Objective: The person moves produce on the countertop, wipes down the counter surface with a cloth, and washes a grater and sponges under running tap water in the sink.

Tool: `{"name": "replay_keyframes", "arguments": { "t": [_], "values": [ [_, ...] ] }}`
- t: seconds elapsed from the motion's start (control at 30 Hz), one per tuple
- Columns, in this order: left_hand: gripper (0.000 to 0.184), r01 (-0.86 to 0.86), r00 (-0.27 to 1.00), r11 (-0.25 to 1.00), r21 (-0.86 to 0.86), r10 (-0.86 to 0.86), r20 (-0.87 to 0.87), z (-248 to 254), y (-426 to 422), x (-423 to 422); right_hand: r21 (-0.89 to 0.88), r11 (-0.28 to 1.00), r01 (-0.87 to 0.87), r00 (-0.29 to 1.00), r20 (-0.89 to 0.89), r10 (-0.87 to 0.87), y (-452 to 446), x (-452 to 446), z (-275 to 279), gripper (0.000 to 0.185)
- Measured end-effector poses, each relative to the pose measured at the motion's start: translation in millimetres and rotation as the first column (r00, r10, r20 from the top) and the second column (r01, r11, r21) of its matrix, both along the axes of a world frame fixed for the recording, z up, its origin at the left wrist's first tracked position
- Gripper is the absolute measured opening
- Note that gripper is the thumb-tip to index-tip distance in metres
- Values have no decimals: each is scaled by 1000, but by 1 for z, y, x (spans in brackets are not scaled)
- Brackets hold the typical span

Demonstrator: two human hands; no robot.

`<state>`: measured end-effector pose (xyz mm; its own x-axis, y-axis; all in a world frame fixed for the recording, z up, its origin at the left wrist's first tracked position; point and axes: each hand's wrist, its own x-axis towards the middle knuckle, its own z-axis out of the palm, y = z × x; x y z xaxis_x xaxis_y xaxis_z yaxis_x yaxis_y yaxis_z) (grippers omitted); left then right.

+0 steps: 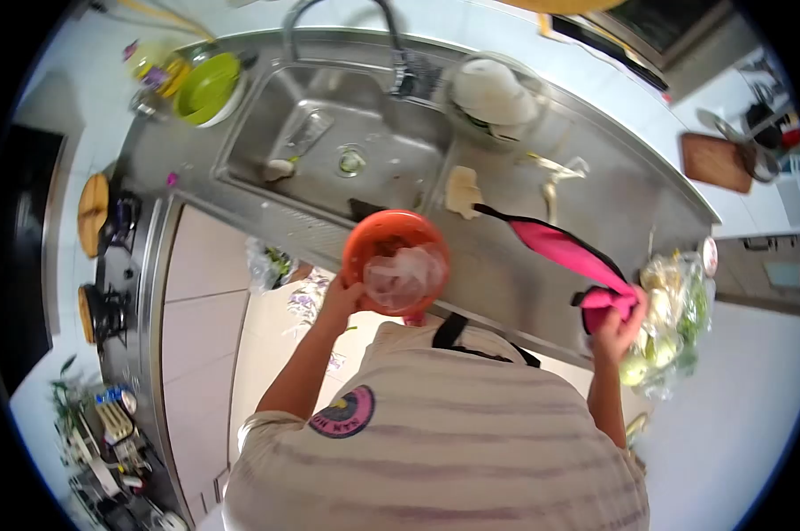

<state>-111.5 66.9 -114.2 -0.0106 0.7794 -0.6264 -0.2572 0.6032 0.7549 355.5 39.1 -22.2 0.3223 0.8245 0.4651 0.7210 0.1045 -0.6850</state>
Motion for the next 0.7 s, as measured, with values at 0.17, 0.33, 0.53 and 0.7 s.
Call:
{"name": "replay_keyframes", "arguments": {
  "t": [0.17, 0.33, 0.53, 0.7],
  "values": [
    [43, 21, 999, 999, -27, -23, -45, 13, 5, 4, 65, 998, -20, 994, -104, 27, 8, 0, 6, 24],
    [42, 48, 997, 998, -32, -50, -51, 13, 0, -7, 71, 994, -82, 996, -22, 84, 18, -13, 33, 13],
    [43, 28, 998, 998, -56, -31, -51, 3, -12, -25, 84, 990, -113, 990, -72, 119, 35, -18, 42, 7],
    [49, -46, 995, 998, -52, 41, -95, 14, -14, -26, 89, 958, -271, 930, -233, 285, 47, -2, 44, 5]
  ]
}}
